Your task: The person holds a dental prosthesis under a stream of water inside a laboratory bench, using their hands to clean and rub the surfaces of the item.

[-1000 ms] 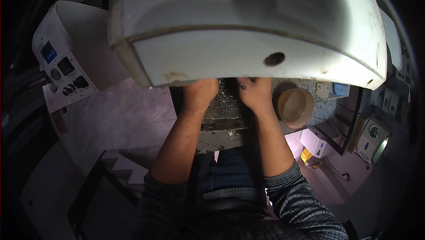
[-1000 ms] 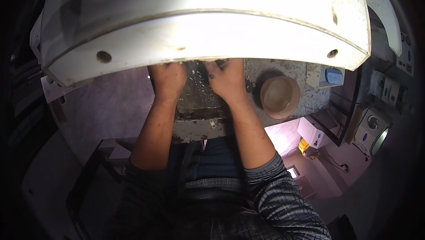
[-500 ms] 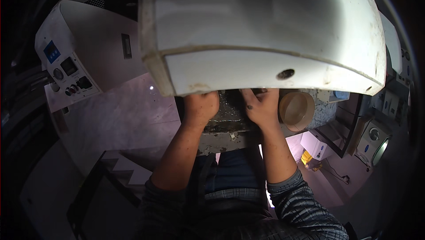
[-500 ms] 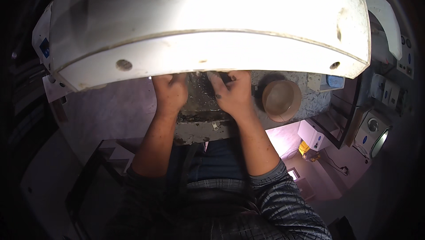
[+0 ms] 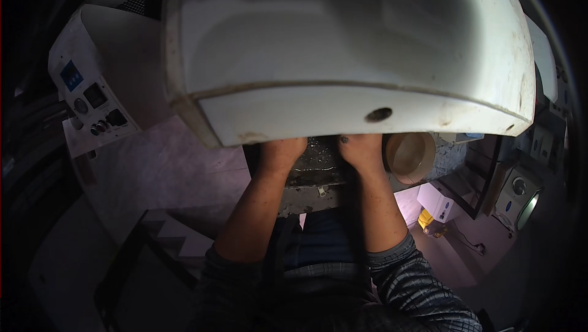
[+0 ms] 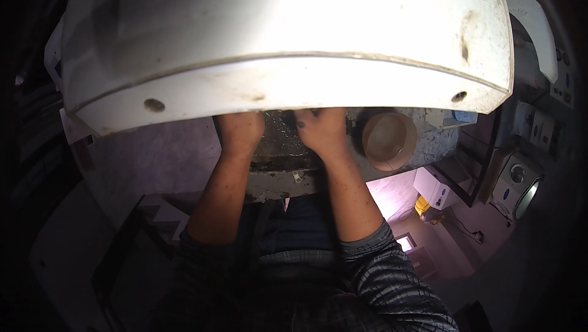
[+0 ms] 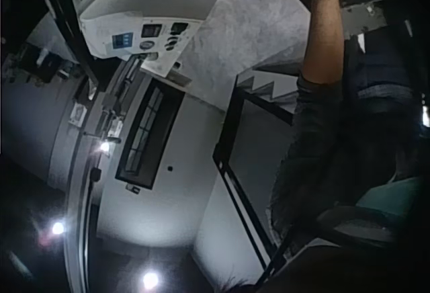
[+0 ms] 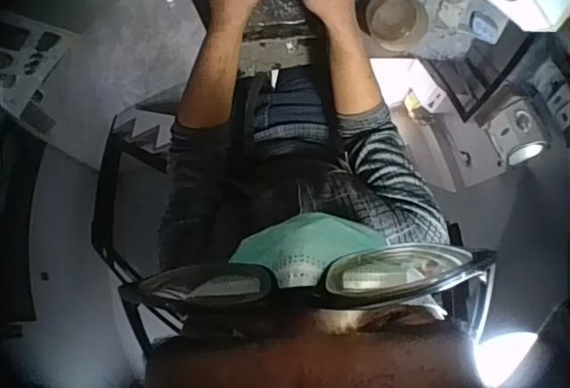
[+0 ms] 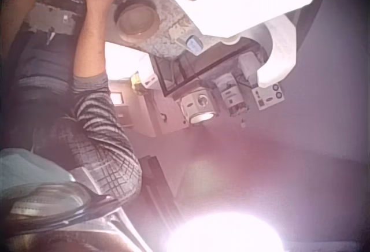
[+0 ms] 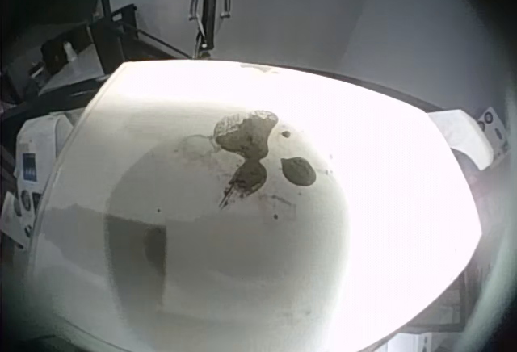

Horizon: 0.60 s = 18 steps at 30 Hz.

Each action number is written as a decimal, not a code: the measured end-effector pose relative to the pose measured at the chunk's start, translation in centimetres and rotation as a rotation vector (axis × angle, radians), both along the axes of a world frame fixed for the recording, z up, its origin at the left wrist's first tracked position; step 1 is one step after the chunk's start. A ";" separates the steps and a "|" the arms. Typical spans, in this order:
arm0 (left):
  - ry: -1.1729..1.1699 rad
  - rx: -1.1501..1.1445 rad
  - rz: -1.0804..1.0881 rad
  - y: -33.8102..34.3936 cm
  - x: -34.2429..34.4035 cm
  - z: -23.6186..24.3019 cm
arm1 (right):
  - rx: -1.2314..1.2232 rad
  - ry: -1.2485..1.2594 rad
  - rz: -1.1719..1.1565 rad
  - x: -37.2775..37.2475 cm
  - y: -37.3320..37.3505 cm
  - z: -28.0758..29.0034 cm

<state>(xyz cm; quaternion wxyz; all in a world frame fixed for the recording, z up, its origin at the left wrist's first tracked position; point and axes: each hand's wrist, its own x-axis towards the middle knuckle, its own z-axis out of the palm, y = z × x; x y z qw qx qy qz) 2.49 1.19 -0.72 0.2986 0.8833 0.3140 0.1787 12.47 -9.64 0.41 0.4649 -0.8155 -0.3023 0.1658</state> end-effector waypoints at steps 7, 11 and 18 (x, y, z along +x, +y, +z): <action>-0.052 0.204 0.065 -2.5 0.0 -1.6 | -0.218 -0.251 0.181 1.2 -2.0 -0.4; -0.258 -0.323 0.204 -3.2 0.0 -2.8 | -0.178 -0.281 0.171 1.0 -0.9 1.6; -0.445 -0.824 0.403 -4.3 0.9 -3.2 | -0.246 -0.228 0.150 1.4 -0.9 2.4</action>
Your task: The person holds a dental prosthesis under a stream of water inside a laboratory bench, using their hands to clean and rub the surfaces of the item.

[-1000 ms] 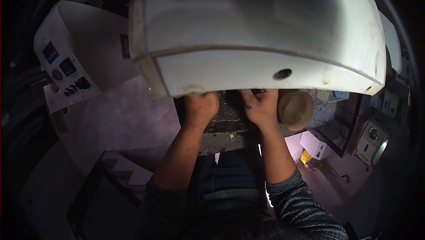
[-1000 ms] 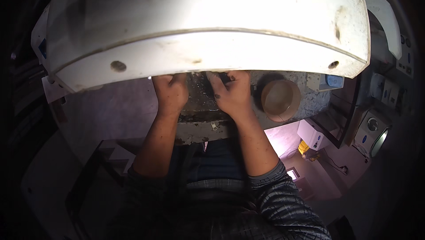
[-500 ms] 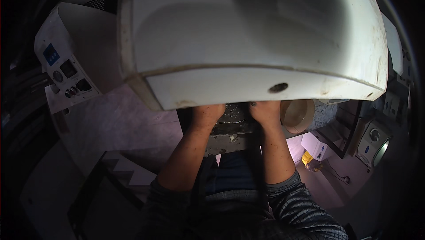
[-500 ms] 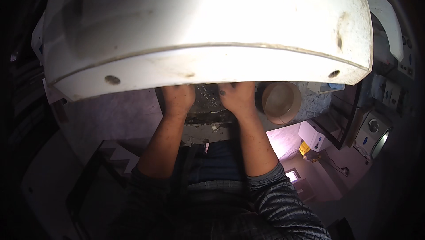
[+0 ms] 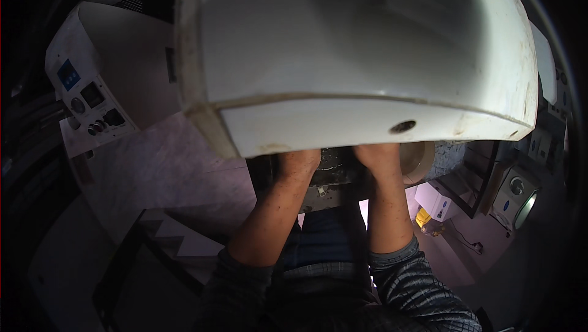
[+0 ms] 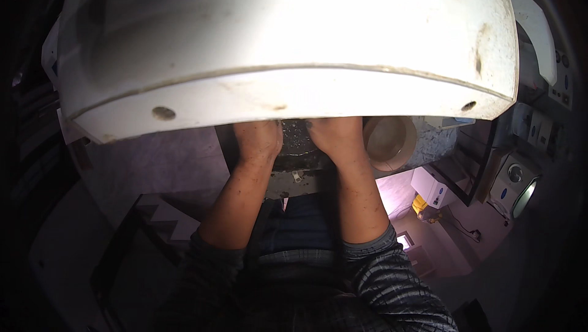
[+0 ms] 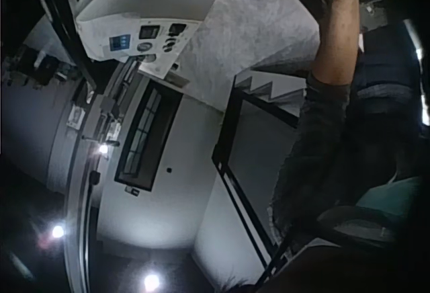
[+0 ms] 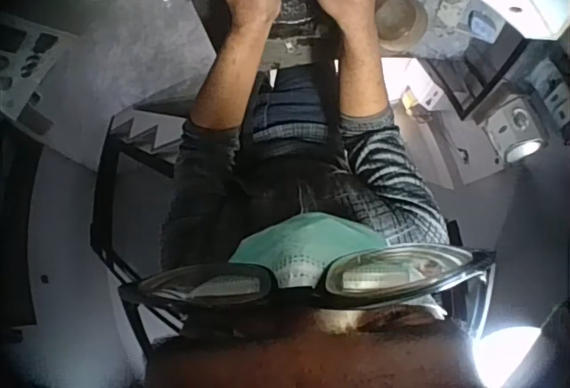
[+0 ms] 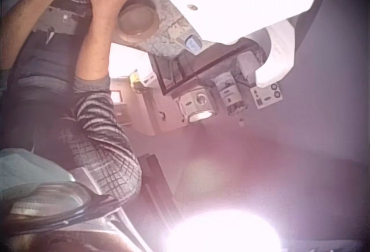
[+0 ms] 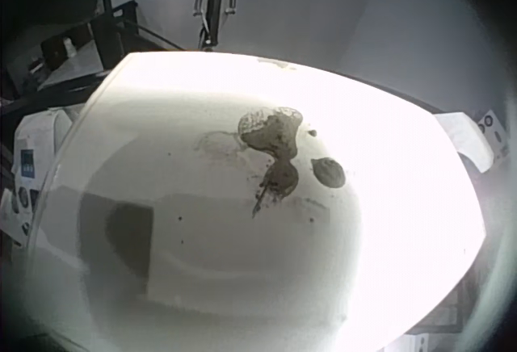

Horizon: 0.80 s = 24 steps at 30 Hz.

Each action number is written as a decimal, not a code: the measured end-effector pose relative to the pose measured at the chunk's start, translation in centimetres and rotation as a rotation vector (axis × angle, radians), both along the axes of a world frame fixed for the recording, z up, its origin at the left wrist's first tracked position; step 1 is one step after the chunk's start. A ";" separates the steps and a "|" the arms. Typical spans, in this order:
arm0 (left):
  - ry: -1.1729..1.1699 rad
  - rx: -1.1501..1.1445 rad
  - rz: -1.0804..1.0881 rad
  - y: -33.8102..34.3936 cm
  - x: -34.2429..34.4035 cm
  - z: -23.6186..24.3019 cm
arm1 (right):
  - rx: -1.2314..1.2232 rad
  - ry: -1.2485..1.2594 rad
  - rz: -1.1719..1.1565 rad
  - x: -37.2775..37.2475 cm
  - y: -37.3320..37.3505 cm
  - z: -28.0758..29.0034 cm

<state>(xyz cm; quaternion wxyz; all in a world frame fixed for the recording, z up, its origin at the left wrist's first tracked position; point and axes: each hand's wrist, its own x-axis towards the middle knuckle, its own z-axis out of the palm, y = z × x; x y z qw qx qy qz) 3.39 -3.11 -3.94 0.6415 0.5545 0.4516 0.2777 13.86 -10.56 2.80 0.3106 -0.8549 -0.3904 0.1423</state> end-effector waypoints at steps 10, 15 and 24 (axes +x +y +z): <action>0.161 0.474 -0.087 0.6 -0.1 -0.3 | 0.081 0.059 -0.051 0.1 0.6 0.2; -0.070 0.143 0.027 1.2 0.7 0.6 | 0.179 0.265 -0.135 0.6 0.9 0.7; -0.130 -0.048 0.027 2.8 0.7 1.8 | 0.323 0.477 -0.206 0.2 2.2 0.4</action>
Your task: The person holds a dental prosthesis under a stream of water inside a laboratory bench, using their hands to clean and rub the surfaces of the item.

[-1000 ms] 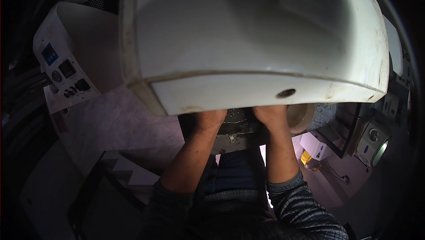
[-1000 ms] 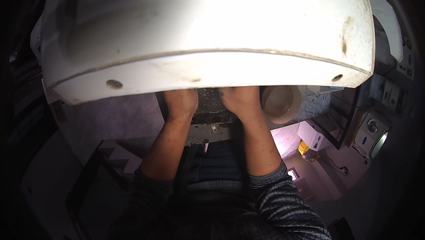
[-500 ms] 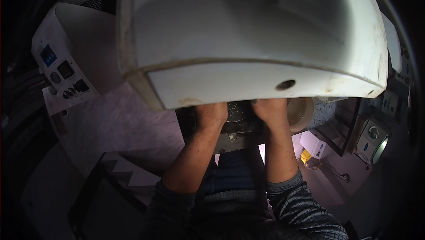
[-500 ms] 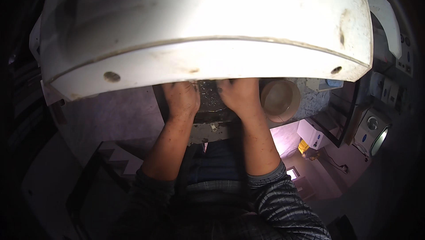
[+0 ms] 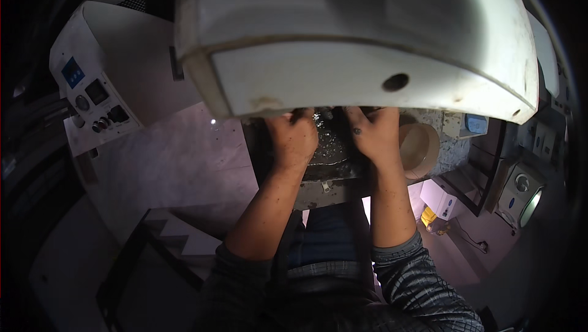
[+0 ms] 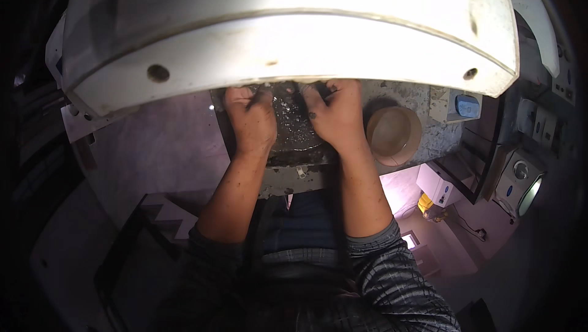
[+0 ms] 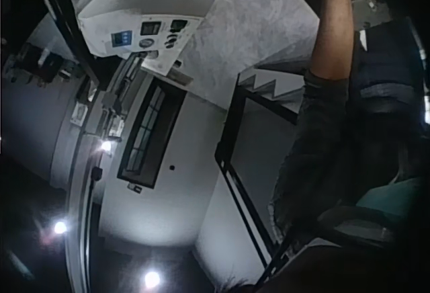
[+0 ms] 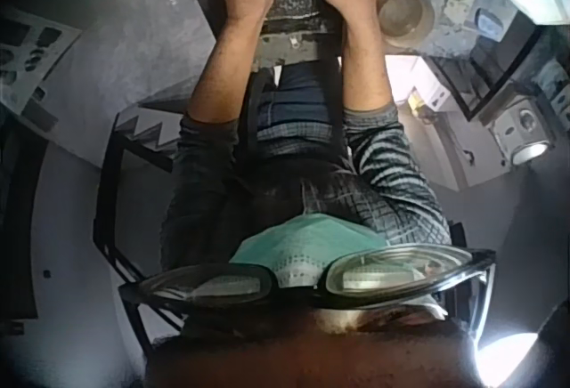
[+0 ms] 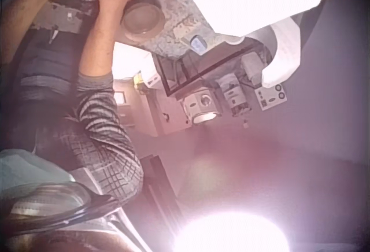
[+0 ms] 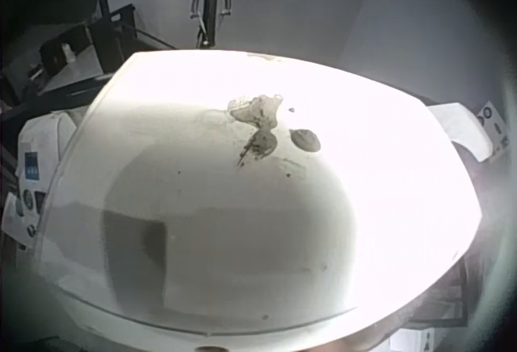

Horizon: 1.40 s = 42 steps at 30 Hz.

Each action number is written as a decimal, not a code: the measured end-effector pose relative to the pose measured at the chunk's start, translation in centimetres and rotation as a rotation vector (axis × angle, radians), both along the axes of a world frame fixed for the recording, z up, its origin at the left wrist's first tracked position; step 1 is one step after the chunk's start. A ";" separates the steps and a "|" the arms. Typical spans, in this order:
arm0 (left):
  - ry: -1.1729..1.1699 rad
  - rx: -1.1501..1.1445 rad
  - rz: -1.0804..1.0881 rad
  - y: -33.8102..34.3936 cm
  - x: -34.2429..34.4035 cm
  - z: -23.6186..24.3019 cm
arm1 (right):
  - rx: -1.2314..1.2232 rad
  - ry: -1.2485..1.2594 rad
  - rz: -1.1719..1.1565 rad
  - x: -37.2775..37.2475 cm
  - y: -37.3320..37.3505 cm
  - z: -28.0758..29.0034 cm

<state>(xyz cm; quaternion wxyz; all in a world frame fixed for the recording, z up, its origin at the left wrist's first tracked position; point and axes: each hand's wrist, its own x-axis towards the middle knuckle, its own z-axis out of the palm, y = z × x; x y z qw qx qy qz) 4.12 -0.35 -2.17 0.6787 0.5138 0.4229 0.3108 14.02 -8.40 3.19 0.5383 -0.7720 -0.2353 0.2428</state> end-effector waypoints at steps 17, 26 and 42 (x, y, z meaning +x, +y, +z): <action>-0.167 0.042 0.097 -0.3 0.5 0.6 | -0.027 -0.096 0.033 0.0 -0.2 0.0; -0.089 0.066 0.127 -1.6 1.6 -1.5 | -0.057 -0.059 -0.023 0.6 -1.1 0.3; -0.079 0.098 0.118 -1.4 1.2 -2.0 | 0.026 -0.026 -0.072 0.0 -0.4 0.4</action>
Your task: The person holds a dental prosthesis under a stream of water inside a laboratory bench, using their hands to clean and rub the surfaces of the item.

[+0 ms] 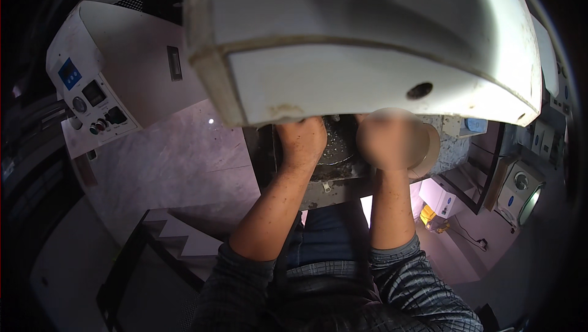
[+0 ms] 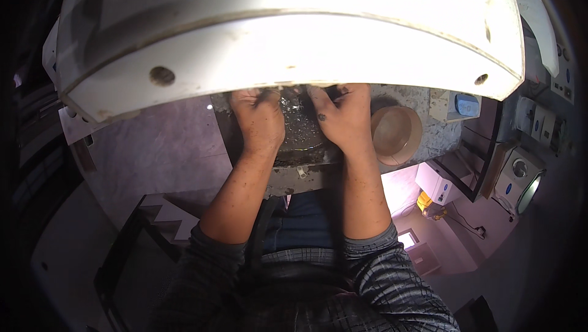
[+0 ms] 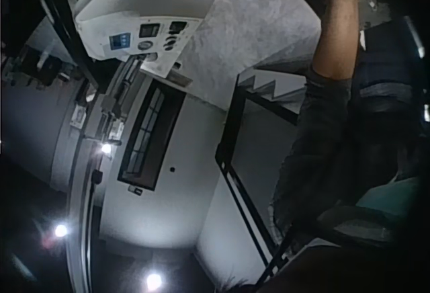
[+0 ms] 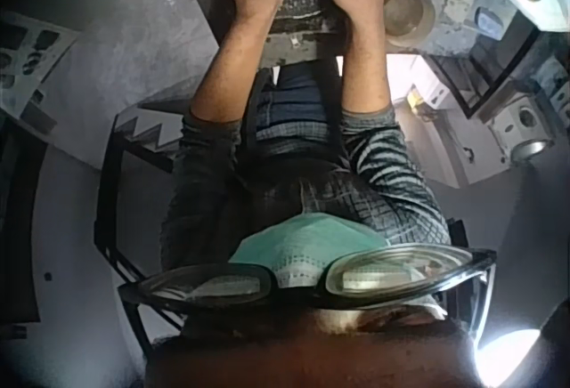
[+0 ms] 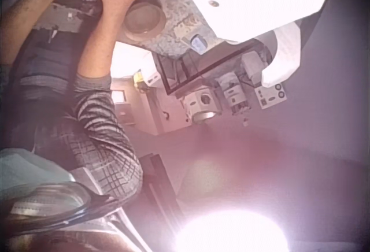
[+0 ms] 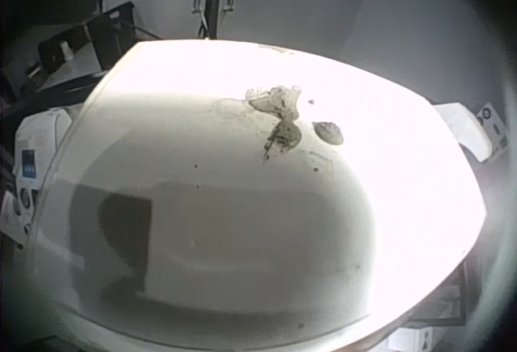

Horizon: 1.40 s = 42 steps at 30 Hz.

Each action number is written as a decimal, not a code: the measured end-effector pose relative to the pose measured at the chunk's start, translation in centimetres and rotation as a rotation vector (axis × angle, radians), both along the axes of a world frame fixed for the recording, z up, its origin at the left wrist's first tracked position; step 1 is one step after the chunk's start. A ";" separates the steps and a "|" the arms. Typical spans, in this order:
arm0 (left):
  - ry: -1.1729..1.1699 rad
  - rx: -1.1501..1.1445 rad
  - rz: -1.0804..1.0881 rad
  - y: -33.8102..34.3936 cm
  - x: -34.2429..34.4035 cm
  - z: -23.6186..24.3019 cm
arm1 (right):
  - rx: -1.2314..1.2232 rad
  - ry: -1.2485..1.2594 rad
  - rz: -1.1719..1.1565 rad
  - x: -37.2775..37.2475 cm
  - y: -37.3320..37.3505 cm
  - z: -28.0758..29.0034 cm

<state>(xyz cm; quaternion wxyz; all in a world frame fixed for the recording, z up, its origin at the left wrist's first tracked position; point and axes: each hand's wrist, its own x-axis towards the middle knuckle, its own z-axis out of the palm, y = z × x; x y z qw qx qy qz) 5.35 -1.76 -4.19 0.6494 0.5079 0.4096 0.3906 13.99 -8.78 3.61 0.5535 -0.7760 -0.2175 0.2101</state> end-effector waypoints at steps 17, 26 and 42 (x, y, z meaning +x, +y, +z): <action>-0.190 -0.031 -0.073 0.6 -0.1 3.6 | -0.004 0.027 0.048 -0.1 -0.3 -0.7; -0.163 -0.178 -0.036 0.9 -0.1 4.1 | -0.076 -0.038 0.091 -0.3 0.9 0.5; -0.031 0.054 -0.210 1.9 -4.1 2.8 | -0.071 0.143 0.229 -1.1 -1.0 1.3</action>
